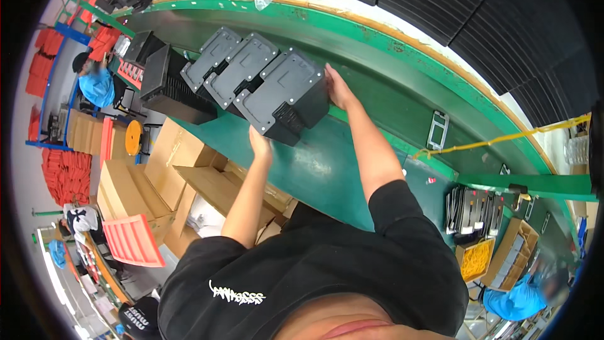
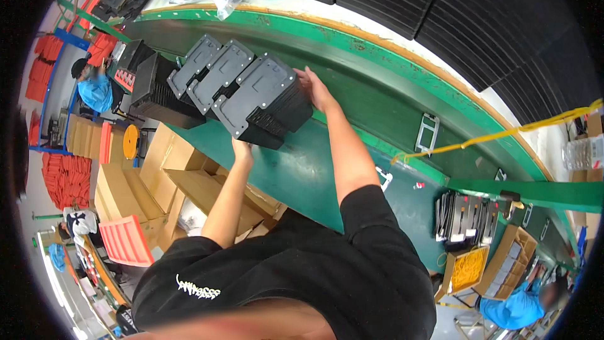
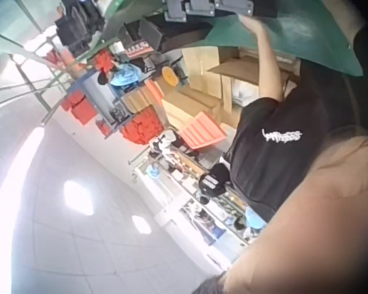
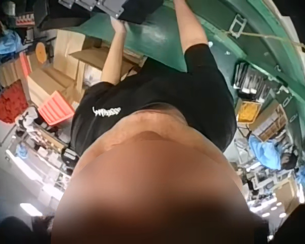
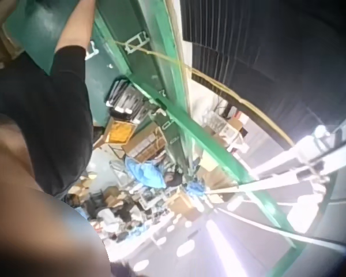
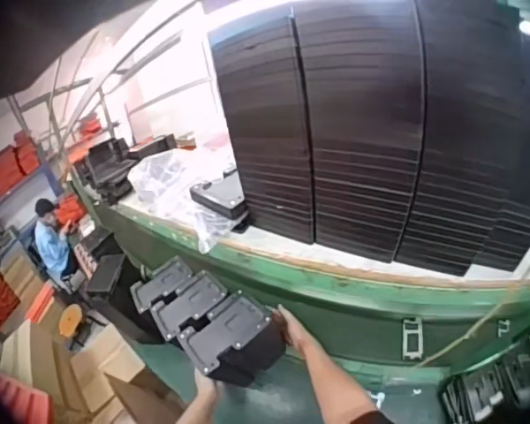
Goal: Assembling small electronic components into plastic housings on a production line.
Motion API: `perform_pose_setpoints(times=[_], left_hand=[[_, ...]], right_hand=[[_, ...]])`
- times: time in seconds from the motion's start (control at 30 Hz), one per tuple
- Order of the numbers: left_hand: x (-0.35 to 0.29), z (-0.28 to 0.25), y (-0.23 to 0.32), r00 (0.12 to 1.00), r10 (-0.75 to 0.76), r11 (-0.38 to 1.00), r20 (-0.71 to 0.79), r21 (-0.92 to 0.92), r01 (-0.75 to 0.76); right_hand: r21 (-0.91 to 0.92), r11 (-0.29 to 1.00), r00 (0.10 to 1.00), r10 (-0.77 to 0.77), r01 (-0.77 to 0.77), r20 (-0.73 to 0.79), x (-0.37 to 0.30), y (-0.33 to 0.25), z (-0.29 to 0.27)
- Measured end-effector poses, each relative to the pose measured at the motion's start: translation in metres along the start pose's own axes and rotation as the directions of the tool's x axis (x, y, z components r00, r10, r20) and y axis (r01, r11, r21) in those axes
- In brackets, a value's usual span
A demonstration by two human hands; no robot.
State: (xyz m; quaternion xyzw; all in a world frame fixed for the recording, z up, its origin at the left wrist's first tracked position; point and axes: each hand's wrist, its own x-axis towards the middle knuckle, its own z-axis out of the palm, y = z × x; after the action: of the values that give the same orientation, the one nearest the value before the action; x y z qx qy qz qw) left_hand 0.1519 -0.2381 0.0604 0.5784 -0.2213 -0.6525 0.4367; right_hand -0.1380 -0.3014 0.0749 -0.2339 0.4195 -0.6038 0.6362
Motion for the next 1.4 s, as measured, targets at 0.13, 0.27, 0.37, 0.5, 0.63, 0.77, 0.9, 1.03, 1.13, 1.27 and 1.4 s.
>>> perform_pose_setpoints(times=[0.13, 0.27, 0.37, 0.5, 0.63, 0.77, 0.9, 1.03, 1.13, 1.27, 1.4], left_hand=[[0.049, 0.008, -0.064, 0.804, 0.544, 0.830, -0.241, 0.299, -0.471], [0.063, 0.003, -0.094, 0.803, 0.524, 0.844, -0.284, 0.051, -0.533], [0.028, 0.018, -0.056, 0.928, 0.372, 0.872, 0.025, -0.353, -0.340], [0.024, 0.039, -0.046, 0.844, 0.397, 0.907, 0.360, -0.295, -0.301], [0.013, 0.000, -0.070, 0.853, 0.364, 0.912, 0.373, -0.327, -0.246], [-0.050, 0.014, -0.095, 0.813, 0.395, 0.912, 0.427, -0.293, -0.288], [-0.099, 0.013, -0.123, 0.831, 0.373, 0.924, 0.411, -0.248, -0.292], [-0.103, -0.010, -0.154, 0.801, 0.370, 0.929, 0.470, -0.205, -0.309], [-0.084, -0.020, -0.178, 0.810, 0.481, 0.877, 0.337, -0.209, -0.433], [0.018, -0.063, -0.216, 0.780, 0.531, 0.842, 0.333, -0.105, -0.529], [0.022, -0.060, -0.227, 0.689, 0.557, 0.807, 0.463, -0.108, -0.580]], right_hand=[[-0.171, 0.966, 0.956, 0.227, -0.196, 0.186, 0.017, 0.010, 0.017], [-0.258, 0.955, 0.962, 0.197, -0.146, 0.186, 0.018, 0.032, 0.006], [-0.342, 0.937, 0.961, 0.160, -0.075, 0.227, 0.010, 0.045, -0.022], [-0.617, 0.777, 0.991, -0.067, 0.125, 0.116, -0.013, 0.046, -0.088], [-0.687, 0.727, 0.985, 0.126, -0.012, 0.116, -0.141, 0.025, -0.046], [-0.695, 0.691, 0.980, -0.123, 0.199, 0.159, -0.202, 0.031, -0.069], [-0.753, 0.594, 0.959, -0.140, 0.282, 0.248, -0.238, 0.031, -0.101], [-0.670, 0.657, 0.937, -0.272, 0.346, 0.217, -0.282, 0.036, -0.107], [-0.969, 0.078, 0.929, -0.312, 0.233, 0.198, -0.311, 0.015, -0.125], [-0.879, -0.438, 0.832, -0.404, 0.188, 0.380, -0.331, 0.052, -0.189], [-0.931, -0.338, 0.909, -0.331, 0.135, 0.252, -0.353, 0.051, -0.197]])
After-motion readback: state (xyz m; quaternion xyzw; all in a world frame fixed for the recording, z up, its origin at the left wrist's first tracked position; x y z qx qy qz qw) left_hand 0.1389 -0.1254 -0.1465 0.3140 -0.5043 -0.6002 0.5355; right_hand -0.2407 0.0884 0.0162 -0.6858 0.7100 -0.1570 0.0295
